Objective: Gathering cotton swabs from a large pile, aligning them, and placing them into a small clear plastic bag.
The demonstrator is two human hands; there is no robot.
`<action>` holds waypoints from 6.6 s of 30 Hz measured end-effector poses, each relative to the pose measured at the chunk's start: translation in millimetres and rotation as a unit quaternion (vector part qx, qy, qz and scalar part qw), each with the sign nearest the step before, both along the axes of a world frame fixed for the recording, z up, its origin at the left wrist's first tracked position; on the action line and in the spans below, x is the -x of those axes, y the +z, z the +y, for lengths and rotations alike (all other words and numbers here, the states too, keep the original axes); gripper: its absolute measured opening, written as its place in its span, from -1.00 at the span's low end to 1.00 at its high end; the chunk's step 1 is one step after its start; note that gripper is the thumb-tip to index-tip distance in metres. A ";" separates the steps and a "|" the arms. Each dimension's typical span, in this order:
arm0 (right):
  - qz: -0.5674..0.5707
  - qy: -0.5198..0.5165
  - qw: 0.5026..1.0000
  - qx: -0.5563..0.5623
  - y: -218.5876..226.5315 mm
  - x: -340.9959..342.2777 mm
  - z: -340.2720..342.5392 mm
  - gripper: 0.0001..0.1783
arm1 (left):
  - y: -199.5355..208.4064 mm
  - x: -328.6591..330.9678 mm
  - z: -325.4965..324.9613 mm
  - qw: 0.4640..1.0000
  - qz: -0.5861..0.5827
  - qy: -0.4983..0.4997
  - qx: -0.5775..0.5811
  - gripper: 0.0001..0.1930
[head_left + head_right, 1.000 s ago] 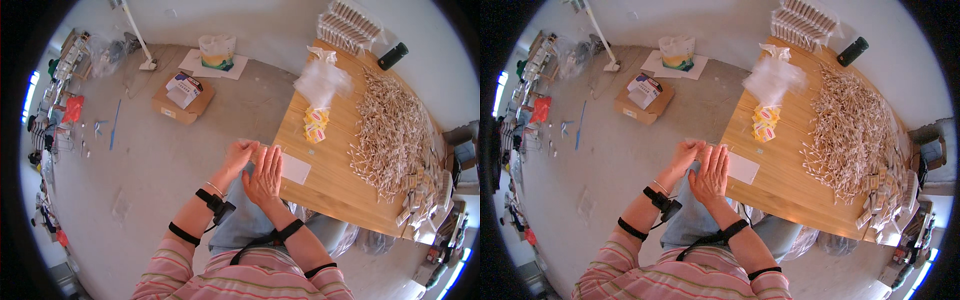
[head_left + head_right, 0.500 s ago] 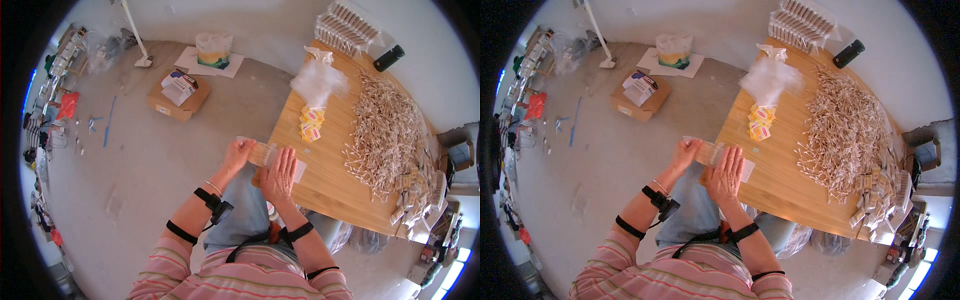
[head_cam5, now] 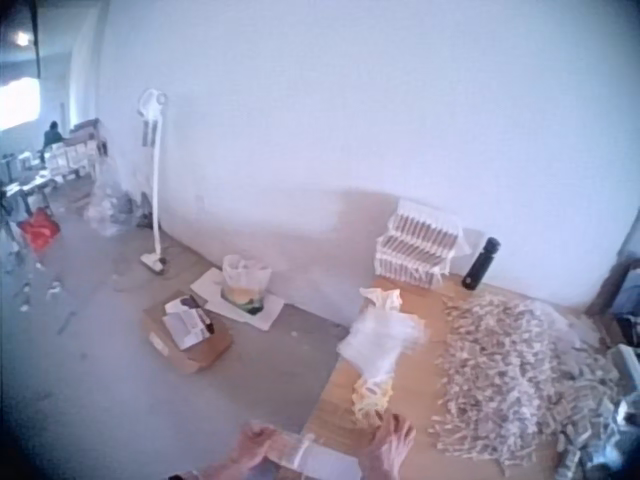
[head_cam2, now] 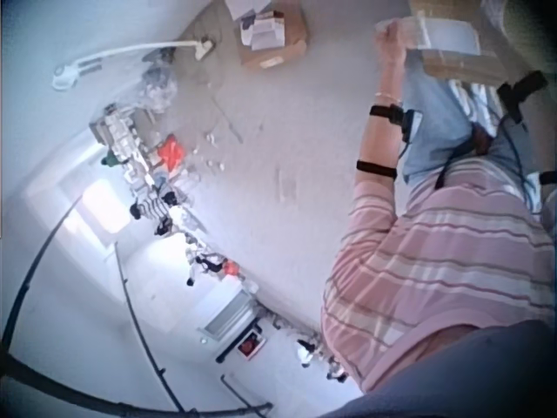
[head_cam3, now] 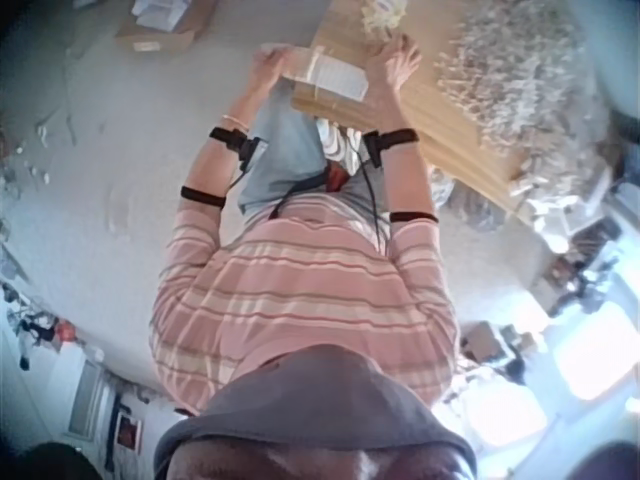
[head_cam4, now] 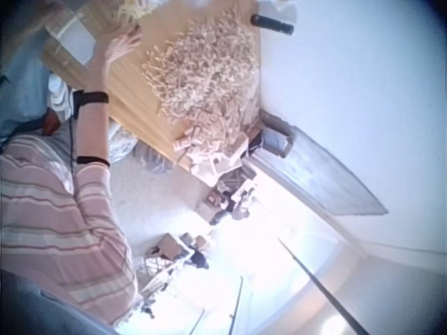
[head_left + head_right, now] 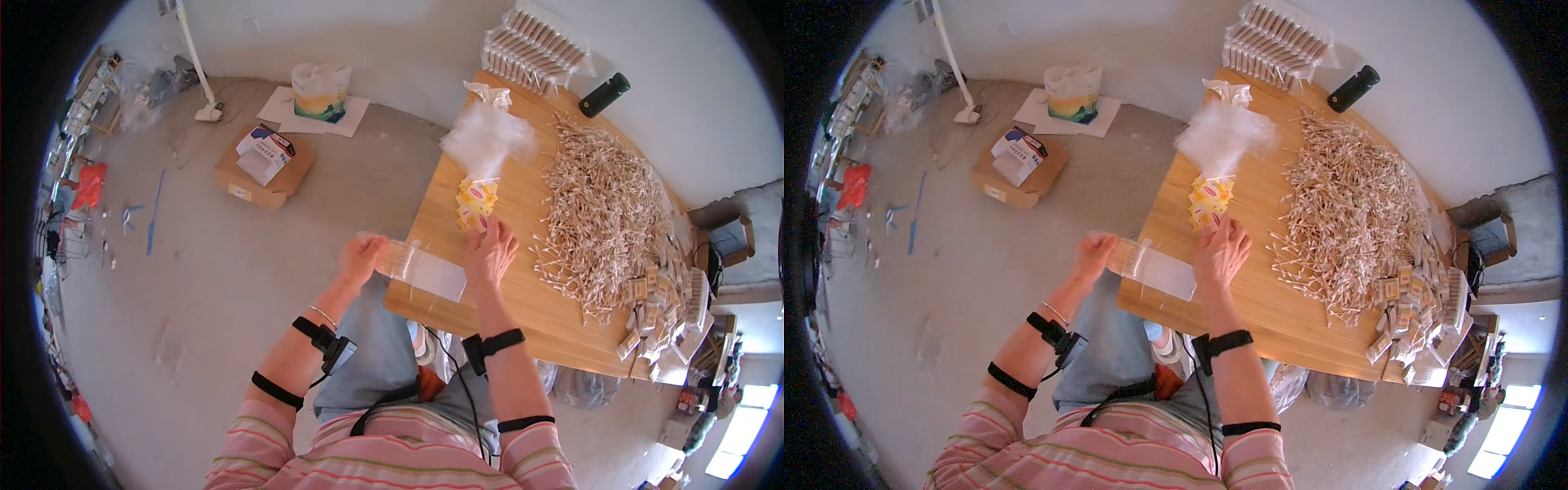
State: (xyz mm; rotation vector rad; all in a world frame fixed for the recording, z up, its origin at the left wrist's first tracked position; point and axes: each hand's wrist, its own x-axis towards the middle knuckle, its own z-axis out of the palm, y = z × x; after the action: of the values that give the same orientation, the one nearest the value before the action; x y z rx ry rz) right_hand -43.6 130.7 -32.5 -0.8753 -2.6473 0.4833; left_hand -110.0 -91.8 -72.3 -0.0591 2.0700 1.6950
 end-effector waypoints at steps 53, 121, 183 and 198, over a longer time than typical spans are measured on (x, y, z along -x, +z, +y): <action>0.076 -0.139 0.812 0.562 21.8 -13.6 -85.4 -0.81 | 12.7 -5.9 3.2 0.997 -0.023 0.041 -0.068 -0.77; 0.158 -0.009 0.987 0.000 -12.1 -165.1 71.2 -0.54 | 25.8 -67.8 226.3 0.814 0.457 -0.355 0.054 -0.93; 0.194 -0.037 0.980 -0.032 -23.6 -162.6 132.7 -0.84 | 19.9 -97.0 172.5 0.792 0.541 -0.279 0.049 -0.89; 0.101 0.040 0.994 0.025 -12.9 -112.6 86.1 -0.82 | 31.7 -105.0 172.3 0.814 0.513 -0.255 0.096 -0.51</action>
State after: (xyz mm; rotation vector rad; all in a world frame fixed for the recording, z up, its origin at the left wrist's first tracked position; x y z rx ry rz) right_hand 68.9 216.8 -45.4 -0.6960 -2.5004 0.6266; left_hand -4.9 80.6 -40.7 1.5132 2.5710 1.2316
